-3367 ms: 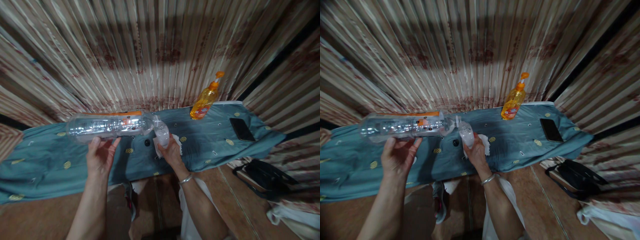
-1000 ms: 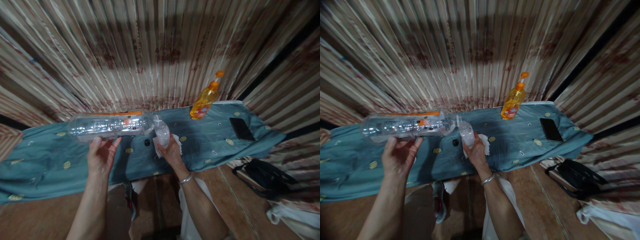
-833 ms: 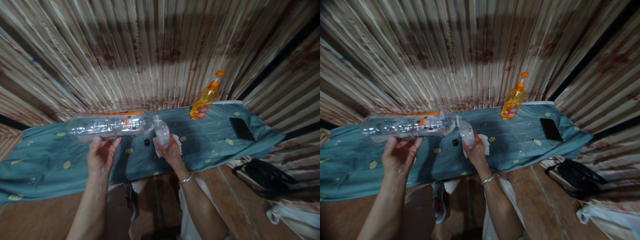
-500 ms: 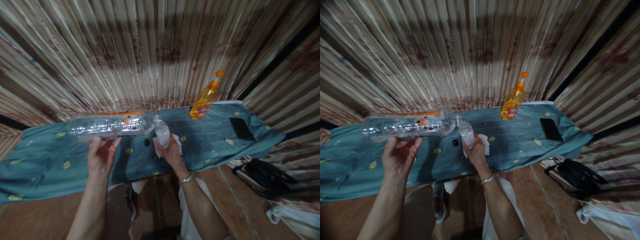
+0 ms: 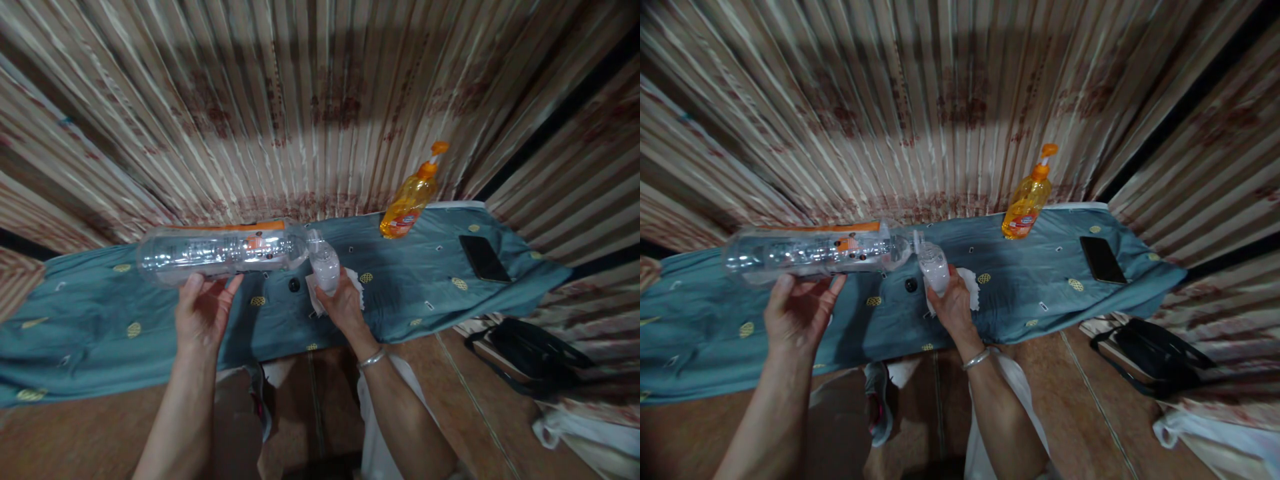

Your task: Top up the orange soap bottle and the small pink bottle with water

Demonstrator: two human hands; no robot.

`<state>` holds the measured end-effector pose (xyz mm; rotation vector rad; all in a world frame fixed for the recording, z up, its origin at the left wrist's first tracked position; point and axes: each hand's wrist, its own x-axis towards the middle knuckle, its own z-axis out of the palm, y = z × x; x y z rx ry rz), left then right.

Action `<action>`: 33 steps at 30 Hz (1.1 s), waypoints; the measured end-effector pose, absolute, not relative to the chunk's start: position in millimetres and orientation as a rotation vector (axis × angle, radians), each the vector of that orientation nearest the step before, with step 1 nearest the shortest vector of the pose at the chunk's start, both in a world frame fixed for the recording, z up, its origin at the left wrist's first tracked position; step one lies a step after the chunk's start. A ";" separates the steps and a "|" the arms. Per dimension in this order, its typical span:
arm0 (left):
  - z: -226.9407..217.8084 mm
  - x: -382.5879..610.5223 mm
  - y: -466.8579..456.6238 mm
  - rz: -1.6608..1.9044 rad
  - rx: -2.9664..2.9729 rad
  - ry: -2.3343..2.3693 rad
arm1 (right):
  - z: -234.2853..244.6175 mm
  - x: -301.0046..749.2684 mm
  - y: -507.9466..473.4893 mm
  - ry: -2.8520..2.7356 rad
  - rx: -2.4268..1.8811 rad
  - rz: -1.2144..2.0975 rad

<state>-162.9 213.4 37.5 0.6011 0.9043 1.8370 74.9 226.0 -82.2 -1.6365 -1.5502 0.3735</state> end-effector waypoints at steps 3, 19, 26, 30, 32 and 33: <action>38.4 -161.8 213.4 1.855 0.582 0.896 | -83.5 75.2 226.0 -1.551 -1.626 0.373; 37.8 -162.2 213.5 1.857 0.523 0.919 | -86.3 76.3 227.2 -1.563 -1.620 0.366; 36.6 -163.1 212.9 1.840 0.565 0.925 | -86.0 76.5 226.9 -1.560 -1.617 0.369; 37.6 -162.4 212.8 1.841 0.593 0.936 | -82.5 76.1 226.0 -1.565 -1.633 0.372; 38.4 -161.7 213.0 1.842 0.611 0.940 | -81.2 76.0 225.9 -1.563 -1.640 0.380; 38.7 -161.4 213.2 1.843 0.614 0.942 | -80.8 76.0 226.0 -1.561 -1.644 0.386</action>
